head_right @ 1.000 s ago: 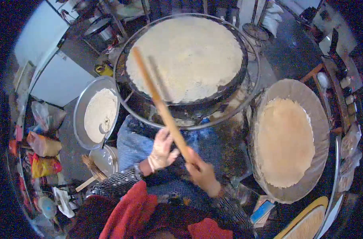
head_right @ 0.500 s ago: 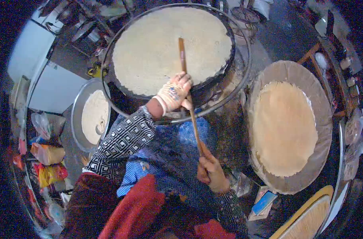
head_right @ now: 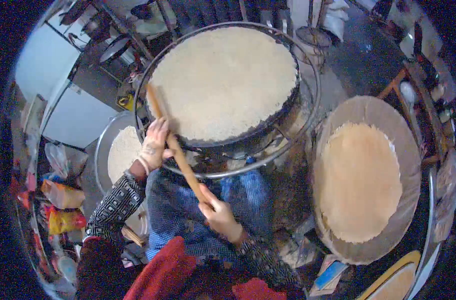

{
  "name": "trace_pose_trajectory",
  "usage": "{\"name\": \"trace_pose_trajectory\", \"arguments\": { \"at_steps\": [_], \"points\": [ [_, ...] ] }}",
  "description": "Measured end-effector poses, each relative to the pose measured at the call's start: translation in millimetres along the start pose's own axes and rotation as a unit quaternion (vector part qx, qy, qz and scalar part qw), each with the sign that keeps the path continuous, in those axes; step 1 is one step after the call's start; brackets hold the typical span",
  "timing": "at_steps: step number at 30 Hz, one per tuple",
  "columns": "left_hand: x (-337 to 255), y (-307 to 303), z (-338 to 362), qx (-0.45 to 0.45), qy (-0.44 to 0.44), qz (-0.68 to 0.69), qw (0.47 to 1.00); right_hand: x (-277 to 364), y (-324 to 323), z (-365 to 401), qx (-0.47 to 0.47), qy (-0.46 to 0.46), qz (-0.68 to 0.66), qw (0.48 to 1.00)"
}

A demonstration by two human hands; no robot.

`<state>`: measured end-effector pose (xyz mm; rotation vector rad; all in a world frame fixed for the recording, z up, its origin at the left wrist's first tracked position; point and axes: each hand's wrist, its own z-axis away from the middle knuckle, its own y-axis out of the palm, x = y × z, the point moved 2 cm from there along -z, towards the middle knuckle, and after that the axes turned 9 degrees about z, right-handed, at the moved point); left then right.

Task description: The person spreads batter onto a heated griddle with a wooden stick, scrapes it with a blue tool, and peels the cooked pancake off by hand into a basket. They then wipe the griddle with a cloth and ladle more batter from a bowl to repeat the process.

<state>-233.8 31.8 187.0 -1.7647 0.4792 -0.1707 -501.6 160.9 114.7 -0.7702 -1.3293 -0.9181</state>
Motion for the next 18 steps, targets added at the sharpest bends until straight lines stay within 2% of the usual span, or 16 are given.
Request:
{"name": "trace_pose_trajectory", "arguments": {
  "at_steps": [1,3,4,6,7,8,9,10,12,13,18],
  "points": [
    [-26,-9,-33,-0.006,0.039,0.052,0.998,-2,-10,7,-0.050,-0.047,0.031,0.997],
    [-62,1,-106,-0.019,0.120,0.082,0.989,34,-47,21,-0.104,0.086,0.060,0.989],
    [-78,10,-144,-0.041,0.184,0.104,0.977,56,-59,18,-0.167,0.124,0.052,0.977],
    [-97,43,-209,-0.086,0.273,0.104,0.952,68,-85,5,-0.213,0.140,-0.002,0.967],
    [-100,61,-240,-0.005,0.274,0.129,0.953,73,-98,-8,-0.208,0.136,0.011,0.969],
    [-94,75,-255,-0.020,0.265,0.129,0.955,76,-109,-23,-0.184,0.145,-0.057,0.971],
    [-89,88,-266,0.029,0.227,0.086,0.970,79,-118,-37,-0.161,0.157,-0.125,0.966],
    [-79,100,-277,0.080,0.190,0.045,0.977,80,-126,-48,-0.160,0.156,-0.115,0.968],
    [-55,91,-282,0.097,0.161,0.058,0.981,81,-125,-65,-0.072,0.150,-0.215,0.962],
    [-42,88,-276,0.118,0.132,0.066,0.982,79,-121,-74,-0.072,0.174,-0.229,0.955],
    [32,73,-231,0.079,0.084,0.048,0.992,82,-84,-109,-0.009,0.198,-0.216,0.956]
  ]
}}
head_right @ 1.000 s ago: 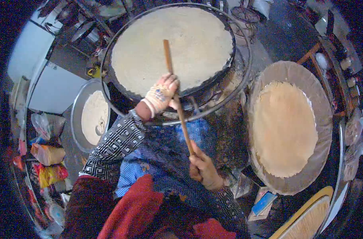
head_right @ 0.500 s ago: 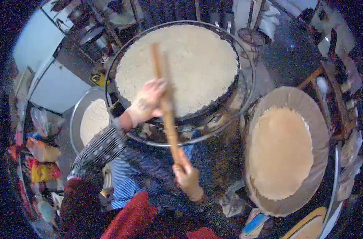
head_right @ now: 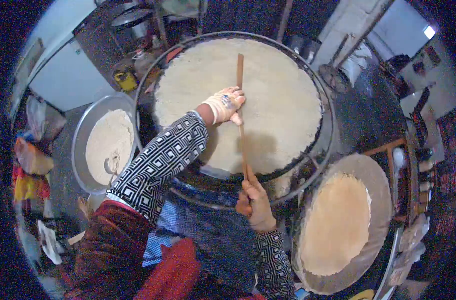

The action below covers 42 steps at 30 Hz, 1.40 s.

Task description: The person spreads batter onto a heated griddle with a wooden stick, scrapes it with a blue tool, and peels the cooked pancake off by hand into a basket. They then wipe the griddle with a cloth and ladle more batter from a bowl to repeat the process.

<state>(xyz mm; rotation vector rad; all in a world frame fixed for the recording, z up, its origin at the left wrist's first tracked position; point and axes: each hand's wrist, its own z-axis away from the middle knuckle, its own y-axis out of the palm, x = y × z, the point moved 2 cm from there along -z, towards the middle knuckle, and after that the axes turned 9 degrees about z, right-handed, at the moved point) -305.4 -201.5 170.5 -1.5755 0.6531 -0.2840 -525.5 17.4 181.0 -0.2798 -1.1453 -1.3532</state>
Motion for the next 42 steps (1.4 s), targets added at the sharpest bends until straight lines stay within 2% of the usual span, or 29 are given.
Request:
{"name": "trace_pose_trajectory", "arguments": {
  "at_steps": [4,8,9,10,11,12,14,16,18,19,20,22,23,26,28,29,30,31,32,34,35,36,38,39,40,41,42],
  "points": [
    [34,-16,62,-0.008,-0.040,-0.016,0.999,-9,37,-16,0.026,0.035,0.028,0.999],
    [69,-24,142,-0.044,-0.080,-0.042,0.995,-28,72,-26,0.069,0.001,0.125,0.990],
    [67,-35,166,-0.043,-0.102,-0.053,0.992,-33,83,-30,0.089,0.005,0.149,0.985],
    [74,-39,185,0.000,-0.134,-0.040,0.990,-37,92,-33,0.109,0.006,0.174,0.979],
    [77,-42,207,-0.023,-0.143,-0.047,0.988,-42,99,-34,0.123,0.000,0.192,0.974],
    [76,-41,230,-0.043,-0.151,-0.053,0.986,-47,105,-33,0.085,0.001,0.246,0.966],
    [53,-49,277,-0.110,-0.144,-0.030,0.983,-58,115,-22,0.080,-0.042,0.294,0.951],
    [25,-44,312,-0.200,-0.170,-0.056,0.963,-62,112,0,0.057,-0.009,0.268,0.962],
    [8,-25,328,-0.069,-0.152,-0.047,0.985,-74,88,7,-0.007,-0.021,0.267,0.963],
    [3,-5,333,-0.046,-0.111,-0.044,0.992,-78,80,15,-0.041,-0.021,0.268,0.962],
    [5,9,336,-0.042,-0.106,-0.035,0.993,-82,78,21,-0.050,-0.015,0.267,0.962],
    [5,15,328,0.072,-0.161,-0.099,0.979,-80,93,21,0.056,-0.021,0.299,0.952],
    [2,19,330,-0.023,-0.109,-0.105,0.988,-79,103,29,0.070,0.007,0.261,0.963],
    [-19,31,328,-0.013,-0.114,-0.114,0.987,-83,98,51,0.056,-0.012,0.235,0.970],
    [-53,39,318,0.009,-0.136,-0.092,0.986,-87,69,80,0.022,-0.021,0.235,0.972],
    [-74,40,312,-0.011,-0.140,-0.070,0.988,-106,39,90,-0.014,-0.107,0.285,0.952],
    [-99,38,305,-0.032,-0.144,-0.046,0.988,-116,20,110,-0.046,-0.114,0.295,0.948],
    [-126,32,295,-0.058,-0.102,0.057,0.991,-126,0,130,-0.078,-0.121,0.305,0.941],
    [-153,22,280,-0.085,-0.060,0.159,0.982,-127,-11,156,-0.102,-0.051,0.276,0.954],
    [-201,-4,240,-0.156,0.068,0.159,0.973,-129,-26,202,-0.143,-0.012,0.265,0.954],
    [-216,-16,214,-0.151,0.094,0.149,0.973,-133,-30,220,-0.179,0.025,0.256,0.950],
    [-225,-24,183,-0.149,0.118,0.137,0.972,-135,-30,232,-0.180,0.027,0.255,0.950],
    [-238,-24,114,-0.115,0.137,0.125,0.976,-133,-30,245,-0.237,-0.031,0.255,0.937],
    [-238,-13,82,-0.101,0.175,0.118,0.972,-127,-27,243,-0.235,-0.033,0.258,0.936],
    [-235,3,57,-0.085,0.212,0.110,0.967,-120,-25,237,-0.241,-0.003,0.188,0.952],
    [-230,22,42,-0.085,0.209,0.109,0.968,-116,-25,231,-0.244,0.029,0.116,0.963],
    [-222,43,32,-0.054,0.198,0.060,0.977,-114,-29,224,-0.237,0.030,0.117,0.964]
  ]
}}
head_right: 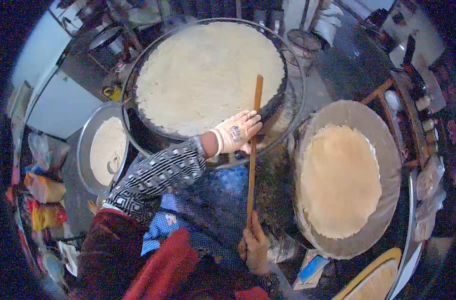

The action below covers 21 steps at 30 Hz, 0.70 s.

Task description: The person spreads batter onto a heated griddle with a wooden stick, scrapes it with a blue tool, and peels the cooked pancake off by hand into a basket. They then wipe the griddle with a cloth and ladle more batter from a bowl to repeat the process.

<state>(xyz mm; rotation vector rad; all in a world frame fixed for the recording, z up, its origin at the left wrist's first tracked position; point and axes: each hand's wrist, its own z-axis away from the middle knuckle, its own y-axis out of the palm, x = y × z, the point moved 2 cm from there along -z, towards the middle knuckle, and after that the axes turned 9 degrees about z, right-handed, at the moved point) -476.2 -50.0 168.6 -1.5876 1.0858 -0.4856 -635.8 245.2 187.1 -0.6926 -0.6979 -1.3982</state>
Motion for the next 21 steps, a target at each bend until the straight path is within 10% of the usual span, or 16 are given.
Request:
{"name": "trace_pose_trajectory", "arguments": {
  "at_steps": [2,9,16,20,21],
  "points": [
    [26,1,2,0.042,-0.022,-0.047,0.998,0,3,-25,0.108,0.032,-0.221,0.969],
    [79,-56,99,0.082,-0.178,-0.109,0.974,15,38,-88,0.360,0.107,-0.365,0.852],
    [98,-94,242,0.009,-0.272,-0.163,0.948,35,116,-101,0.371,0.076,-0.095,0.921],
    [71,-124,292,0.023,-0.318,-0.143,0.937,19,136,-113,0.300,-0.052,0.098,0.947],
    [57,-133,298,-0.027,-0.334,-0.128,0.933,12,138,-119,0.249,-0.251,0.141,0.925]
  ]
}}
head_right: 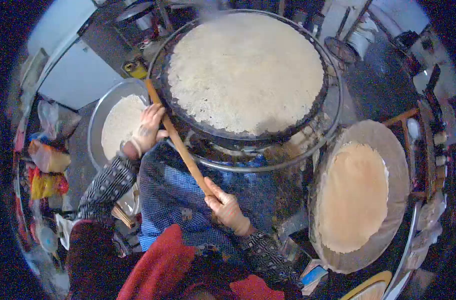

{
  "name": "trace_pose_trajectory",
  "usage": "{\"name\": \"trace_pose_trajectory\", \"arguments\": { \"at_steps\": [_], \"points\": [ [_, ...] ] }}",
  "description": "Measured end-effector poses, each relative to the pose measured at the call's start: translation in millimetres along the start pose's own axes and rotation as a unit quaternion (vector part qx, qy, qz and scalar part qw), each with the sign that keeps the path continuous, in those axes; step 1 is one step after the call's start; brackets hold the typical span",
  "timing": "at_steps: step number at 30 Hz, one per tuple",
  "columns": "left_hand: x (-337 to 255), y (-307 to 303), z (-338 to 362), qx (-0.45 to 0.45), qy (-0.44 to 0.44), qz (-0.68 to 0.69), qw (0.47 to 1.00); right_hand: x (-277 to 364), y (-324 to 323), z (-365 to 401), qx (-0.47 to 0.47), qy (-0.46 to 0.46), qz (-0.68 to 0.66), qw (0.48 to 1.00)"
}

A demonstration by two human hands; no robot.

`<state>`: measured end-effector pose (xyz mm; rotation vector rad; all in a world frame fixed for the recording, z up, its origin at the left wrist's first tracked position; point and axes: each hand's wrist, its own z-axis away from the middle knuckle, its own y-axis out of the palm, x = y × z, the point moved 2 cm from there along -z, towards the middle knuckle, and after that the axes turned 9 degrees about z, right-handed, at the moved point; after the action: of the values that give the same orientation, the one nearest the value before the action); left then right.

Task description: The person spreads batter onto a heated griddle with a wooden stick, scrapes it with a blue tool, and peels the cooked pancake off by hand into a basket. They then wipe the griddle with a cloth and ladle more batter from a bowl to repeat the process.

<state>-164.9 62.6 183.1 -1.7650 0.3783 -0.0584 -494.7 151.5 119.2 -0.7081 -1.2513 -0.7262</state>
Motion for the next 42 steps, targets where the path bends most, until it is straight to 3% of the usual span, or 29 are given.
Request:
{"name": "trace_pose_trajectory", "arguments": {
  "at_steps": [1,2,3,5,6,7,8,9,10,12,13,15,17,19,20,21,23,24,26,27,29,30,31,34,36,37,39,40,42],
  "points": [
    [-5,-6,13,-0.037,-0.022,0.030,0.999,-2,1,2,-0.060,-0.170,0.106,0.978],
    [-2,-4,28,-0.092,0.013,0.033,0.995,8,-15,12,-0.049,-0.089,0.163,0.981],
    [-7,-2,34,-0.111,0.005,0.024,0.994,17,-29,17,-0.088,-0.081,0.179,0.977],
    [-32,-3,27,0.003,0.052,0.083,0.995,26,-77,21,-0.119,0.017,0.318,0.940],
    [-36,16,25,0.063,0.122,0.091,0.986,10,-103,17,-0.142,0.022,0.488,0.861],
    [-30,57,36,0.055,0.184,0.022,0.981,8,-127,14,-0.140,0.041,0.586,0.797],
    [-41,65,36,0.100,0.128,0.005,0.987,7,-148,11,-0.190,-0.017,0.581,0.791],
    [-50,70,35,0.146,0.070,-0.013,0.987,21,-167,3,-0.223,0.003,0.629,0.744],
    [-52,77,38,0.067,0.107,-0.039,0.991,5,-197,-4,-0.251,-0.043,0.578,0.775],
    [-73,75,33,0.088,0.066,-0.030,0.994,19,-239,-18,-0.279,0.102,0.658,0.692],
    [-86,74,32,0.113,0.018,-0.022,0.993,-21,-283,-32,-0.354,-0.014,0.600,0.717],
    [-118,79,26,0.143,-0.020,-0.001,0.990,13,-286,-32,-0.376,0.120,0.265,0.880],
    [-152,94,22,0.055,-0.028,0.045,0.997,51,-237,-12,-0.312,0.091,0.210,0.922],
    [-192,108,11,0.044,-0.054,0.084,0.994,27,-172,-15,-0.217,-0.044,0.309,0.925],
    [-212,119,6,0.037,-0.054,0.095,0.993,-5,-133,-25,-0.180,-0.148,0.446,0.864],
    [-230,128,2,0.031,-0.039,0.113,0.992,27,-86,-21,-0.114,0.020,0.249,0.961],
    [-255,140,8,0.018,0.033,0.186,0.982,-14,-45,-23,-0.077,-0.183,0.323,0.925],
    [-256,137,24,-0.012,0.078,0.273,0.959,-15,-38,-10,-0.085,-0.220,0.360,0.903],
    [-239,117,66,-0.033,0.128,0.436,0.890,23,-52,36,-0.051,-0.036,0.203,0.977],
    [-230,97,73,0.003,0.172,0.270,0.948,42,-58,60,-0.056,0.056,0.125,0.989],
    [-207,53,63,0.055,0.124,0.217,0.967,30,-69,118,-0.097,0.170,0.060,0.979],
    [-206,31,42,0.002,0.104,0.211,0.972,21,-68,146,-0.122,0.201,0.048,0.971],
    [-204,21,18,-0.039,0.135,0.187,0.972,6,-60,172,-0.124,0.206,0.045,0.970],
    [-222,25,-70,-0.024,0.241,0.187,0.952,-2,-46,201,-0.185,0.025,0.191,0.964],
    [-243,48,-127,-0.035,0.295,0.186,0.937,38,-34,193,-0.284,0.237,-0.027,0.929],
    [-253,58,-154,-0.022,0.323,0.174,0.930,47,-38,178,-0.285,0.236,-0.027,0.929],
    [-258,98,-195,0.096,0.296,0.073,0.948,62,-49,144,-0.269,0.219,-0.189,0.919],
    [-248,93,-209,0.123,0.291,0.074,0.946,60,-59,130,-0.268,0.221,-0.185,0.919],
    [-221,80,-233,0.149,0.292,0.075,0.942,48,-75,99,-0.172,0.160,-0.263,0.936]
  ]
}}
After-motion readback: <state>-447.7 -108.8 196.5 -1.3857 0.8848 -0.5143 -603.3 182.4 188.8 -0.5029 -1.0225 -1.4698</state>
